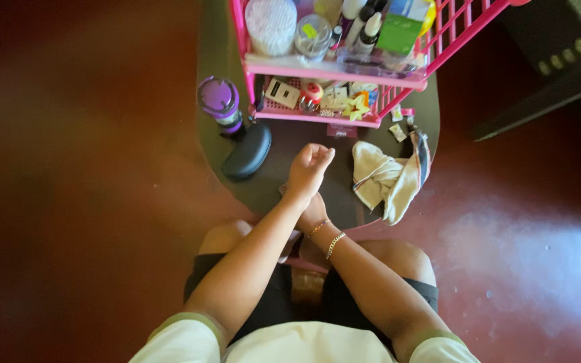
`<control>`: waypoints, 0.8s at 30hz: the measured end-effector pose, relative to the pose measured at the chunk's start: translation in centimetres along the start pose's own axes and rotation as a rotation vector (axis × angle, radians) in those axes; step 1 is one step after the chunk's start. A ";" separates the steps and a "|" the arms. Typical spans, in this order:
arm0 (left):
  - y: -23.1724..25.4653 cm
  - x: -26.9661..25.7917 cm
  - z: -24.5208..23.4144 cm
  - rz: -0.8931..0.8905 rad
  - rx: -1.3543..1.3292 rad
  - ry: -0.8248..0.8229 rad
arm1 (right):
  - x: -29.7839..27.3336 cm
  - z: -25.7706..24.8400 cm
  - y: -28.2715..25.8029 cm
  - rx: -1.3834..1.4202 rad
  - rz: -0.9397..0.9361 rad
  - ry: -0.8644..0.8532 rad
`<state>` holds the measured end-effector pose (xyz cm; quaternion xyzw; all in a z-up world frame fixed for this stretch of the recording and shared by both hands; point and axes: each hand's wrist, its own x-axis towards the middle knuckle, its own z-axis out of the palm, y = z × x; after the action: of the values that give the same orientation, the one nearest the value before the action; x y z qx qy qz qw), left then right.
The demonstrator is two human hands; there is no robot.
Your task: The person cleans a white power adapter and a small black object with a white cloth, then moves several small paper slips and a remote control on a table before reaching for items in a pink shelf.
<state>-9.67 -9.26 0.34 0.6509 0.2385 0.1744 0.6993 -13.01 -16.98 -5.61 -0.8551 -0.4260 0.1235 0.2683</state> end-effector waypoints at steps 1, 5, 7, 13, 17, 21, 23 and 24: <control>0.0 -0.1 0.0 -0.016 -0.022 0.002 | 0.3 0.1 0.5 0.027 -0.005 0.064; 0.2 0.1 -0.1 -0.058 -0.088 -0.015 | 0.6 1.1 2.4 0.081 0.025 0.185; 0.3 0.0 -0.2 -0.052 -0.073 -0.018 | 0.5 1.6 2.9 0.055 0.014 0.208; 0.5 0.1 -0.4 -0.080 -0.121 -0.055 | 0.6 2.3 4.0 -0.005 0.085 0.154; 0.1 -0.3 -0.1 -0.051 -0.130 -0.056 | 1.5 1.7 4.5 -0.110 0.113 0.069; 0.6 -0.6 -0.1 -0.081 -0.091 -0.054 | 1.4 1.0 4.3 -0.094 0.156 0.031; 0.7 -0.6 -0.2 -0.098 -0.059 -0.051 | 1.3 0.8 4.3 -0.096 0.169 0.036; 0.8 -0.5 -0.2 -0.081 -0.066 -0.043 | 1.4 0.7 4.3 -0.097 0.176 0.039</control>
<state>-10.15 -9.32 1.21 0.6211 0.2436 0.1396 0.7317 -9.62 -17.75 -8.59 -0.9034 -0.3494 0.1092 0.2231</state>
